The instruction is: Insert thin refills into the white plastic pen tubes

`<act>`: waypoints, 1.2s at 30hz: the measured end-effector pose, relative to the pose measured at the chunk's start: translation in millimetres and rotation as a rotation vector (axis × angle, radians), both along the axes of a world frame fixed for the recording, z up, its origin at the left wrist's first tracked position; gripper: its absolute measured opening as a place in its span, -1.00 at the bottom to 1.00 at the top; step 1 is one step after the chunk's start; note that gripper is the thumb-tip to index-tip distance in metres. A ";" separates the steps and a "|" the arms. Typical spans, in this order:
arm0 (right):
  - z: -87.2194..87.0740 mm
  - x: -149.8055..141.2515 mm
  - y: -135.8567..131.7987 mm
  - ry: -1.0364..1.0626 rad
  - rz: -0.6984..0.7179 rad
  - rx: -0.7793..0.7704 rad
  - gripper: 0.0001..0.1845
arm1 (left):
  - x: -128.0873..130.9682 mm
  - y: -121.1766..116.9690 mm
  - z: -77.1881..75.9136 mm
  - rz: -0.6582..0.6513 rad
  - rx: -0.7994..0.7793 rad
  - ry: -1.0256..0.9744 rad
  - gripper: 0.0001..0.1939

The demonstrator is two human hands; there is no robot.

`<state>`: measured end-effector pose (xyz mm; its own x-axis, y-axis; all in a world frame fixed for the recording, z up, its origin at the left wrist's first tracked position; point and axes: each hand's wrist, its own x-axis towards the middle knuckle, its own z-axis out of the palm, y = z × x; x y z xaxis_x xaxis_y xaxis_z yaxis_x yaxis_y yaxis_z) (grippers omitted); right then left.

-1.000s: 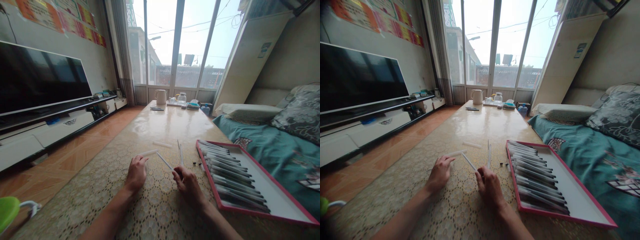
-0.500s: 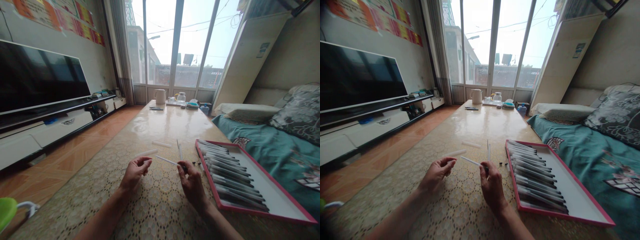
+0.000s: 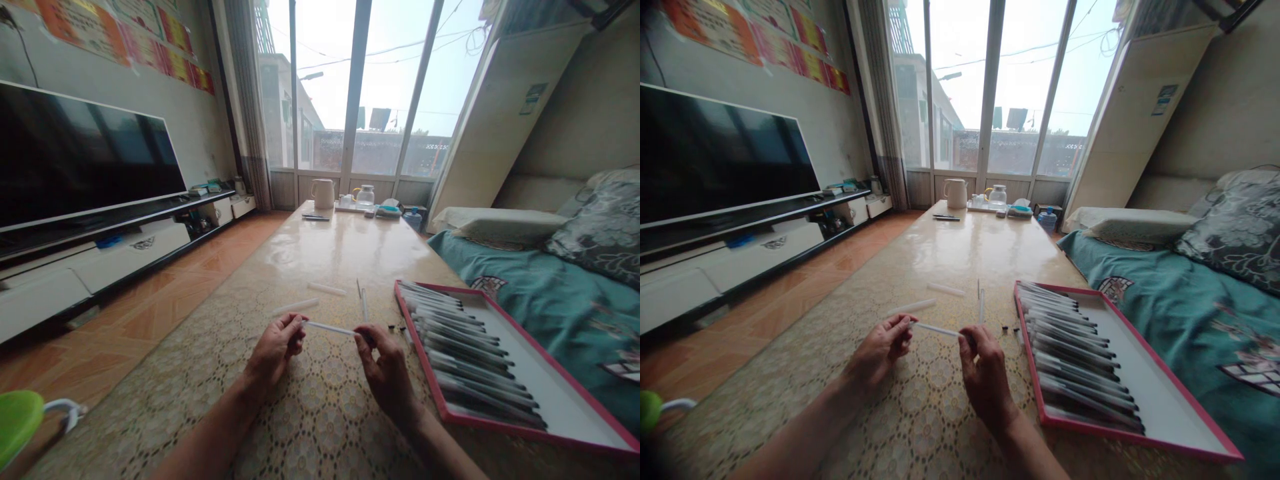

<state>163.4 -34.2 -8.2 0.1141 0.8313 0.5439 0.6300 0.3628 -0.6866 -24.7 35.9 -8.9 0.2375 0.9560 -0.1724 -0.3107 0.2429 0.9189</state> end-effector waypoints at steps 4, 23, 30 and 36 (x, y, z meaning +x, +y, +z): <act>2.1 0.1 -0.4 -0.020 0.013 -0.009 -0.78 | 1.2 -2.3 2.4 -0.011 0.001 0.005 -0.68; -5.5 1.1 -1.6 -0.647 -0.002 -0.102 -0.84 | 12.8 -12.5 -5.4 -0.226 0.246 0.254 -0.64; 1.8 2.7 -4.0 -0.685 0.013 -0.103 -0.81 | 11.9 -13.8 -9.2 -0.257 0.277 0.289 -0.66; 3.8 3.9 -2.8 -0.463 0.086 -0.270 -0.71 | 14.3 -14.9 -9.7 -0.256 0.313 0.235 -0.68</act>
<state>167.2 -37.1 -4.4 -0.1611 0.9444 0.2866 0.8646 0.2751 -0.4205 -10.4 21.0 -18.5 0.4617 0.8863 0.0378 -0.0513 -0.0158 0.9986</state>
